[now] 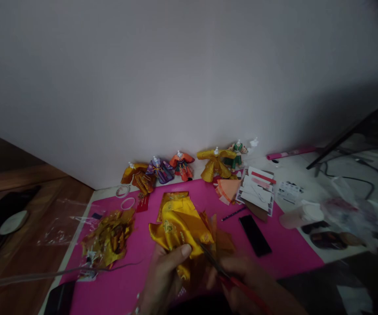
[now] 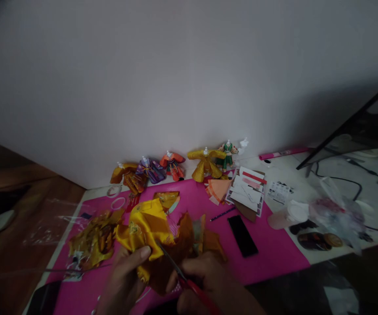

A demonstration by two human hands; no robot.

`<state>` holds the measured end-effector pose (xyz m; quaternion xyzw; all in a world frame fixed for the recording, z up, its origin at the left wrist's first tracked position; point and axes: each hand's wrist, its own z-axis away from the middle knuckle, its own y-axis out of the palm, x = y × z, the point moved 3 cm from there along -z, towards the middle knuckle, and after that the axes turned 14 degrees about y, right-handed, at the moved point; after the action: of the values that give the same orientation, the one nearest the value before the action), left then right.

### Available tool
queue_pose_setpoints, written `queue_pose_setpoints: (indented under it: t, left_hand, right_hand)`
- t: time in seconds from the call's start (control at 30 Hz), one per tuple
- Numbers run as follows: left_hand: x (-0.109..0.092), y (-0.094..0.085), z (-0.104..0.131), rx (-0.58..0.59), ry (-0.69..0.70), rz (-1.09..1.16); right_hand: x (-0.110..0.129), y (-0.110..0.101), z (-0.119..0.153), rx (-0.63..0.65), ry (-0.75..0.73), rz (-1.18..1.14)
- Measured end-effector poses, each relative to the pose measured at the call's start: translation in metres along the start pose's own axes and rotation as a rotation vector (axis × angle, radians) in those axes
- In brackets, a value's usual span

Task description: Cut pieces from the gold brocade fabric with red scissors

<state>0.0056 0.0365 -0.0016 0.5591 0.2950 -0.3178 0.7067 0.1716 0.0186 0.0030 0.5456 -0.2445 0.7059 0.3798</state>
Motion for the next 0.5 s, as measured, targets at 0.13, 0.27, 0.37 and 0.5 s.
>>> queue_pose_setpoints:
  t: [0.13,0.27,0.37,0.5]
  left_hand:
    - [0.0,0.001,-0.001,0.023,0.001,0.007]
    - [0.0,0.003,0.0,0.04,-0.009,-0.004]
    - [0.0,0.001,-0.001,0.012,0.007,-0.005]
    - [0.002,-0.001,-0.002,0.034,0.004,-0.001]
  right_hand:
    - [-0.002,0.0,0.003,-0.026,0.016,0.057]
    - [-0.008,-0.001,0.006,-0.037,0.06,0.093]
    - [-0.009,-0.002,0.007,-0.02,0.073,0.103]
    - [-0.025,0.0,0.002,-0.015,0.084,0.086]
